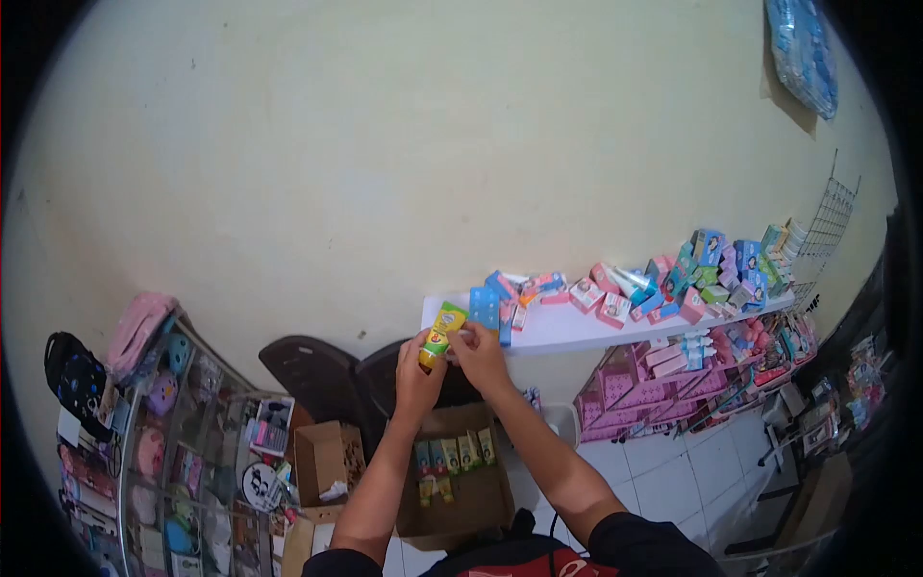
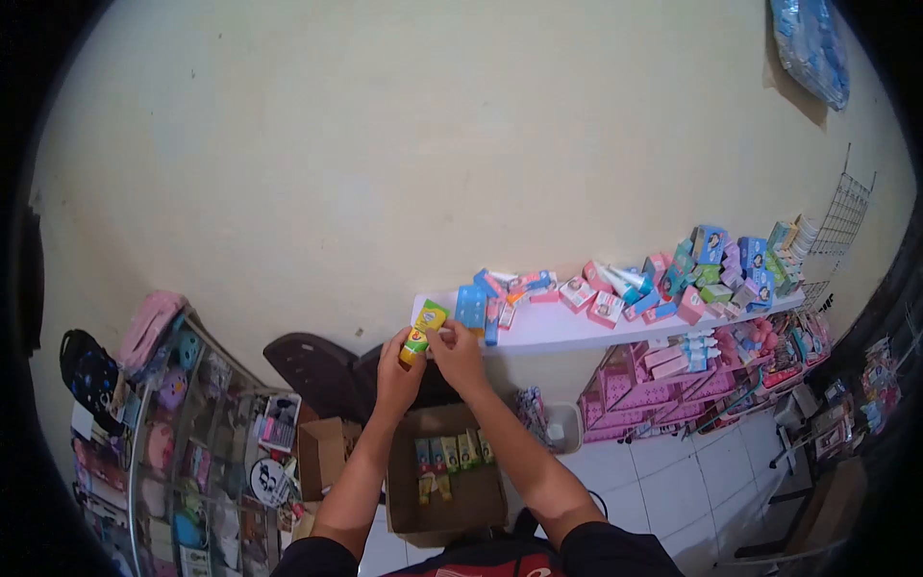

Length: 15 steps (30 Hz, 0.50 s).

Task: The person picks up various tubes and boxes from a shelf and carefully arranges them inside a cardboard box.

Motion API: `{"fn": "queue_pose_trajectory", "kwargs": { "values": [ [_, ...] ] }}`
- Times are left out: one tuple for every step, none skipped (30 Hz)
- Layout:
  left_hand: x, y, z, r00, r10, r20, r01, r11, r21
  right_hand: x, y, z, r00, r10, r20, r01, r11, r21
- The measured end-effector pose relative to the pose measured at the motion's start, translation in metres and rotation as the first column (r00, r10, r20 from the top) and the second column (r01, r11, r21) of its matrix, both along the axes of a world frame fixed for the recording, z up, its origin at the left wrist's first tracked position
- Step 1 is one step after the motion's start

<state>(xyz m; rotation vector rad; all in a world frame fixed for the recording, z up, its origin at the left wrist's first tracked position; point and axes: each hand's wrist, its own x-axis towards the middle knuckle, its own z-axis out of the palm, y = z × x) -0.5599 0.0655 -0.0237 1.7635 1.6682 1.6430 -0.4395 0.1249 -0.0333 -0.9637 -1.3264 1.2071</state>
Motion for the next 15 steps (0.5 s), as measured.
{"fn": "queue_pose_trajectory", "kwargs": {
  "values": [
    [-0.002, -0.01, -0.005, 1.0, 0.01, 0.01, -0.01, 1.0, -0.026, -0.004, -0.007, 0.007, 0.999, 0.014, -0.049, -0.013, 1.0, 0.022],
    [-0.004, -0.019, -0.01, 0.998, -0.017, 0.058, 0.017, 1.0, -0.001, -0.004, -0.017, 0.012, 0.999, 0.038, -0.021, -0.038, 0.999, 0.033],
    [-0.005, -0.029, -0.015, 0.993, -0.041, 0.109, 0.039, 0.999, 0.022, -0.008, -0.022, 0.01, 0.999, 0.051, -0.01, -0.051, 0.999, -0.001],
    [-0.005, -0.04, -0.019, 0.954, -0.11, 0.28, 0.116, 0.993, -0.007, -0.013, -0.029, 0.003, 0.997, 0.068, -0.029, -0.067, 0.998, 0.021],
    [-0.01, -0.053, -0.023, 0.953, -0.131, 0.274, 0.156, 0.985, -0.073, -0.017, -0.036, -0.006, 0.995, 0.085, -0.047, -0.083, 0.996, 0.038],
    [-0.015, -0.063, -0.028, 0.948, -0.111, 0.299, 0.156, 0.979, -0.13, -0.02, -0.044, -0.015, 0.994, 0.105, 0.006, -0.105, 0.994, 0.038],
    [-0.019, -0.074, -0.036, 0.942, -0.092, 0.323, 0.159, 0.97, -0.186, -0.021, -0.052, -0.023, 0.99, 0.126, 0.058, -0.128, 0.991, 0.037],
    [-0.024, -0.085, -0.047, 0.937, -0.069, 0.342, 0.153, 0.962, -0.225, -0.022, -0.062, -0.029, 0.983, 0.171, 0.06, -0.173, 0.985, 0.017],
    [-0.03, -0.095, -0.058, 0.951, -0.06, 0.303, 0.149, 0.949, -0.278, -0.025, -0.072, -0.046, 0.981, 0.181, 0.068, -0.179, 0.983, -0.024],
    [-0.035, -0.105, -0.07, 0.963, -0.058, 0.263, 0.146, 0.933, -0.328, -0.028, -0.08, -0.065, 0.972, 0.223, 0.07, -0.217, 0.973, -0.082],
    [-0.041, -0.115, -0.085, 0.959, -0.047, 0.278, 0.148, 0.924, -0.353, -0.031, -0.086, -0.082, 0.963, 0.262, 0.07, -0.251, 0.959, -0.134],
    [-0.046, -0.126, -0.103, 0.944, -0.017, 0.329, 0.173, 0.876, -0.45, -0.032, -0.095, -0.099, 0.954, 0.259, 0.153, -0.23, 0.956, -0.181],
    [-0.051, -0.136, -0.122, 0.927, 0.018, 0.376, 0.201, 0.82, -0.536, -0.032, -0.104, -0.12, 0.95, 0.267, 0.16, -0.232, 0.95, -0.208],
    [-0.056, -0.145, -0.14, 0.921, 0.032, 0.387, 0.205, 0.807, -0.554, -0.033, -0.111, -0.142, 0.944, 0.28, 0.176, -0.226, 0.934, -0.276],
    [-0.06, -0.155, -0.159, 0.904, 0.065, 0.422, 0.209, 0.793, -0.572, -0.034, -0.12, -0.168, 0.936, 0.295, 0.192, -0.218, 0.913, -0.344]
  ]
}}
